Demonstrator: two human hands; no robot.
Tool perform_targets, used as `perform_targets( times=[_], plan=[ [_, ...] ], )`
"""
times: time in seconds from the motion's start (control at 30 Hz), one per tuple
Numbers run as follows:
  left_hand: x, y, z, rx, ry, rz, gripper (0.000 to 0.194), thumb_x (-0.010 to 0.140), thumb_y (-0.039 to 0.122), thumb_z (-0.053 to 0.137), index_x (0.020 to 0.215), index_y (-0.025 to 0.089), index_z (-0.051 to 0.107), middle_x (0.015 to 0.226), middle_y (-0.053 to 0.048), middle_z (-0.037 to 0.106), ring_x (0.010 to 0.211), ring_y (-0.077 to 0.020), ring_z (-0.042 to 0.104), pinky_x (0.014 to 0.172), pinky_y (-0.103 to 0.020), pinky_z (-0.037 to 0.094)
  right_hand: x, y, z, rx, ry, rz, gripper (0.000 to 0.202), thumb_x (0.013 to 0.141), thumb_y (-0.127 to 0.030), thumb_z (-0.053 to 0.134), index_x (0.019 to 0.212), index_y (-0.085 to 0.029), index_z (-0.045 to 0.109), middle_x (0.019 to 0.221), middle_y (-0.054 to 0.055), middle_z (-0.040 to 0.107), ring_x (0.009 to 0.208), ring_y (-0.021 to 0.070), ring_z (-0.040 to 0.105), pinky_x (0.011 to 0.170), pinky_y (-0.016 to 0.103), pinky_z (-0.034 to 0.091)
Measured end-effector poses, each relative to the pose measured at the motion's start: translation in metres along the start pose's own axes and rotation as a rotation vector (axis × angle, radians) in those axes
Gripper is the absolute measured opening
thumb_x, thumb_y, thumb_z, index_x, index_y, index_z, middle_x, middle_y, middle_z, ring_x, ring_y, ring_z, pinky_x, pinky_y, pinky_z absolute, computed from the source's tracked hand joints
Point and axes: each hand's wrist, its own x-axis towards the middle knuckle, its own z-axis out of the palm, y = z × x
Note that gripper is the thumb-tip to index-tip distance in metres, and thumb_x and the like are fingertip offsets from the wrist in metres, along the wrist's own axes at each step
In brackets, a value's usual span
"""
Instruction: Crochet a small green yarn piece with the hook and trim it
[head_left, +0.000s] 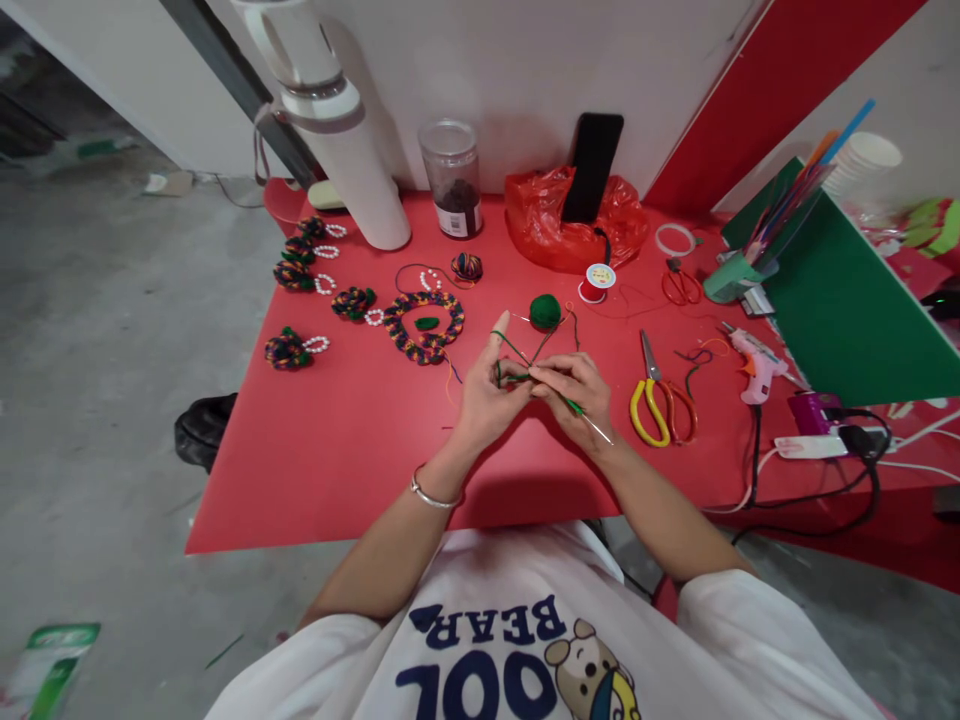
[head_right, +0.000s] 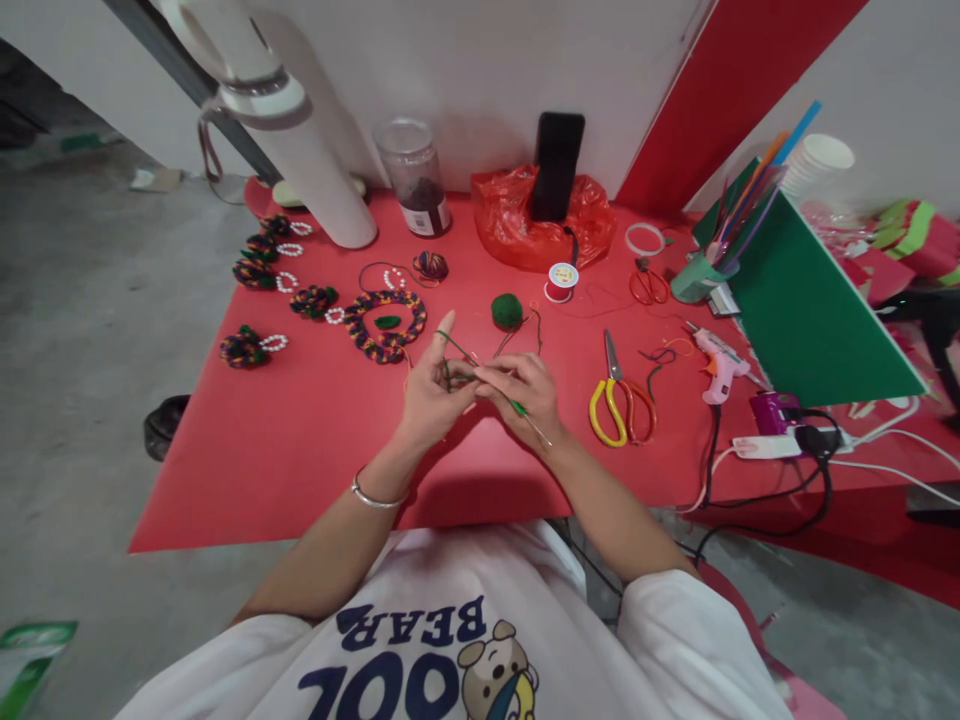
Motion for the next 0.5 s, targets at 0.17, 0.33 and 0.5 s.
perform_targets(
  times=[0.17,0.33,0.5],
  plan=[
    [0.0018,0.0002,-0.0042,0.057,0.045,0.016,0.109,0.070,0.010,0.075,0.164,0.025,0.023,0.067,0.008,0.066,0.059,-0.0087,0.059,0.059,-0.019,0.044,0.0004,-0.0035,0.0012,0.096,-0.099,0.117,0.025,0.099,-0.031,0.062,0.122,-0.030,0.074,0.113,0.007,0.073,0.102,0.0198,0.070,0.088,0.037,0.058],
    [0.0045,-0.0014,-0.0054,0.095,0.069,0.043,0.108,0.068,0.007,0.074,0.163,0.025,0.025,0.069,0.008,0.067,0.065,-0.0089,0.063,0.067,-0.020,0.050,-0.0011,-0.0044,0.0049,0.087,-0.089,0.271,0.024,0.101,-0.030,0.058,0.119,-0.028,0.074,0.108,0.006,0.077,0.099,0.0184,0.072,0.090,0.036,0.059],
    [0.0083,-0.0027,-0.0053,-0.053,0.090,0.046,0.098,0.070,0.012,0.078,0.158,0.026,0.038,0.079,0.005,0.067,0.069,-0.0085,0.065,0.070,-0.020,0.052,-0.0031,-0.0022,0.0075,0.036,-0.042,0.181,0.024,0.101,-0.026,0.059,0.120,-0.028,0.074,0.110,0.006,0.077,0.101,0.0191,0.071,0.091,0.038,0.058]
  ],
)
